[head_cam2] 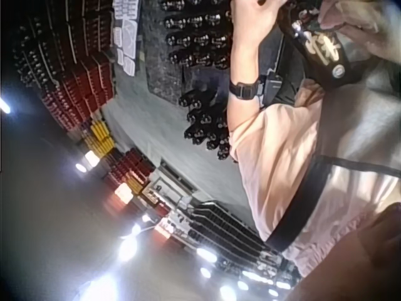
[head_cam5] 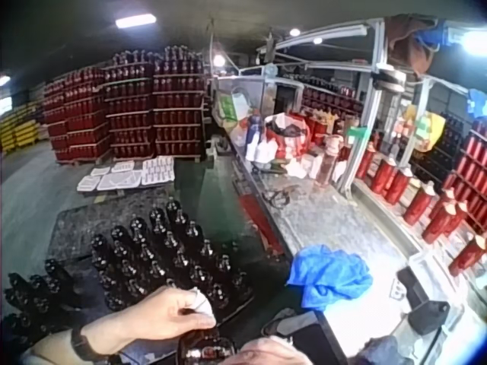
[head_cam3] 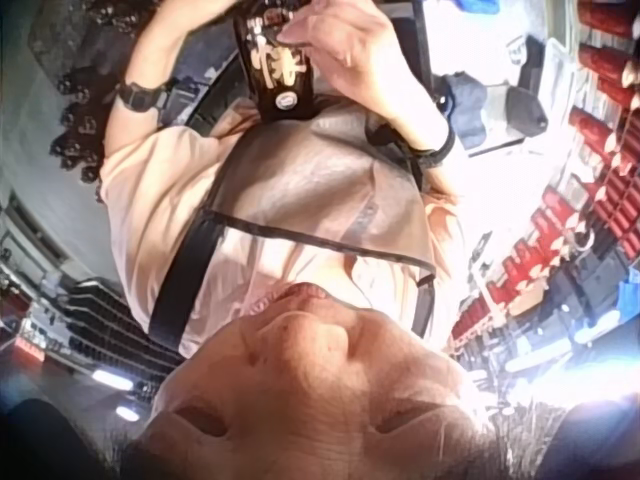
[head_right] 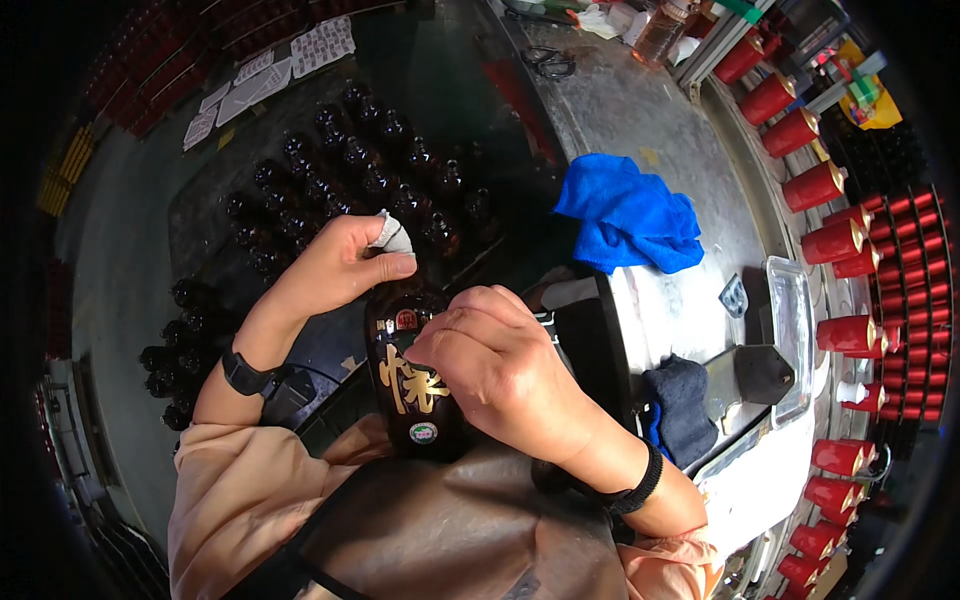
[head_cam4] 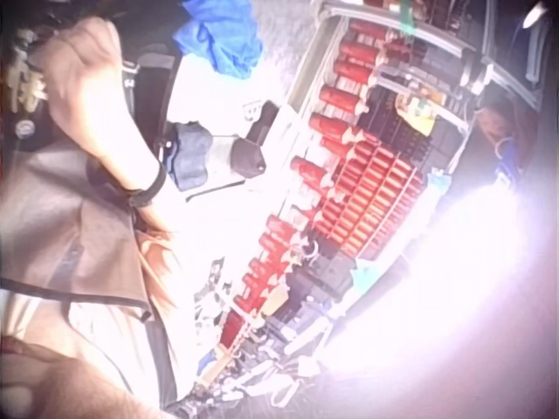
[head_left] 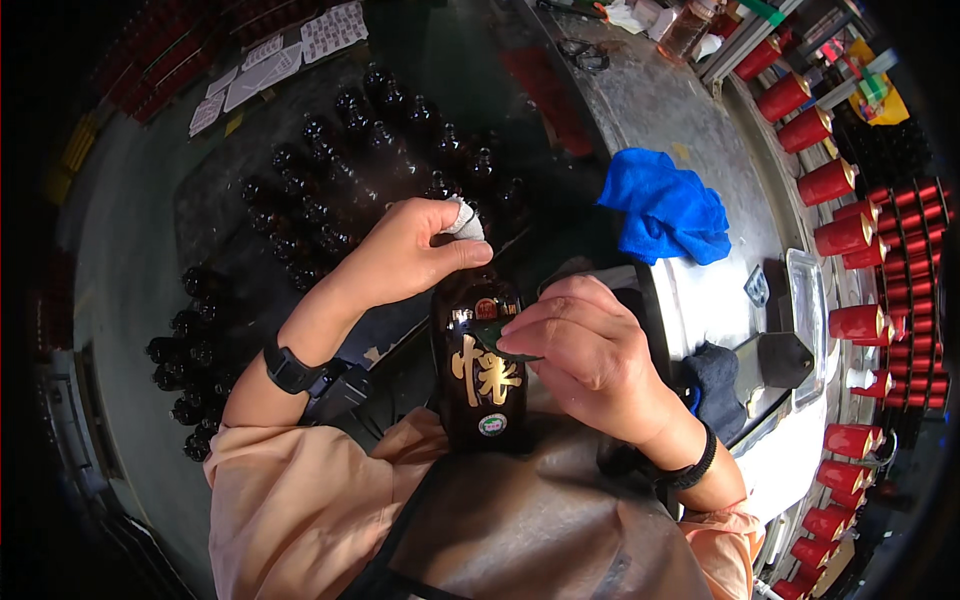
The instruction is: Manual application of adhesive labels to glass bottles at a production station.
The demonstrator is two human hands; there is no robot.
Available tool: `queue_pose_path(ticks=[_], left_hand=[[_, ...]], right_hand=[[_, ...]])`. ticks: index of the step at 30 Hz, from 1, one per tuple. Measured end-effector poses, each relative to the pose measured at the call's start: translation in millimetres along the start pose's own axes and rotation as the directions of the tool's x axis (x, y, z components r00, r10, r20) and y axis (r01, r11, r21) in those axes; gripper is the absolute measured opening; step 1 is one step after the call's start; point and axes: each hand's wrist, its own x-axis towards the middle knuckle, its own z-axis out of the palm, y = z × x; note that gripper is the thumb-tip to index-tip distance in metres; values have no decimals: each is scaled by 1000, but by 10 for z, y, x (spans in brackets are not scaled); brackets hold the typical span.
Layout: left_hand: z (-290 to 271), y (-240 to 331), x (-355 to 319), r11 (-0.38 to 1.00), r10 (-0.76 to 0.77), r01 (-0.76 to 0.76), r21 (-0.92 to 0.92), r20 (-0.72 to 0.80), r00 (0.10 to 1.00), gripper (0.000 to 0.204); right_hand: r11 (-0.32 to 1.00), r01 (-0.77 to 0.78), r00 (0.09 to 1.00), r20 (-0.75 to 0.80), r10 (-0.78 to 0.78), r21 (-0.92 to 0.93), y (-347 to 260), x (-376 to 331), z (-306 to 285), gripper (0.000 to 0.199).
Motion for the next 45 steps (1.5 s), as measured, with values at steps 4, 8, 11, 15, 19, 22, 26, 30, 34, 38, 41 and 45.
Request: queue_pose_path(ticks=[4, 8, 11, 15, 19, 22, 26, 30, 34, 38, 41, 45], left_hand=[[29, 14, -19, 1000, 2, -2, 8, 4, 1000, 11], [92, -25, -40, 1000, 11, -11, 23, -3, 1000, 10], [109, 23, -41, 1000, 10, -10, 18, -3, 1000, 10], [123, -26, -50, 999, 9, -9, 38, -3, 1000, 11], [121, -38, -62, 999, -15, 16, 33, -14, 1000, 11], [123, -66, -53, 999, -3, 4, 35, -7, 1000, 12], [134, -51, -48, 1000, -6, 6, 2, 10, 1000, 12], [89, -70, -27, 1000, -24, 24, -11, 9, 1000, 11], [27, -111, -57, 998, -36, 37, 41, -16, 999, 7], [18, -101, -32, 974, 166, -171, 151, 49, 985, 17], [-77, -76, -151, 986, 123, -129, 101, 61, 991, 20], [-240, -5, -576, 981, 136, -113, 161, -145, 980, 16]], right_hand=[[1000, 6, 1000, 1, -6, -7, -6, -42, -6, 41], [1000, -4, 1000, -4, 4, 25, 9, -83, -41, 36], [998, -39, 999, -35, 41, 44, 54, -117, -107, 32], [956, -259, 951, -138, 278, 140, 35, -219, -118, 27], [821, -466, 842, -119, 526, 329, -61, -345, -30, 21], [899, -346, 929, -36, 369, 270, -33, -390, 49, 22], [907, -378, 904, -140, 405, 185, 12, -397, 106, 21], [842, -451, 840, -179, 513, 296, 31, -411, 44, 19], [833, -405, 880, -88, 468, 376, 3, -354, 55, 19], [763, -541, 791, -96, 605, 353, 0, -415, 115, 15], [662, -584, 679, -163, 716, 471, -109, -402, -47, 22], [658, -563, 641, -238, 729, 500, -53, -434, -139, 25]])
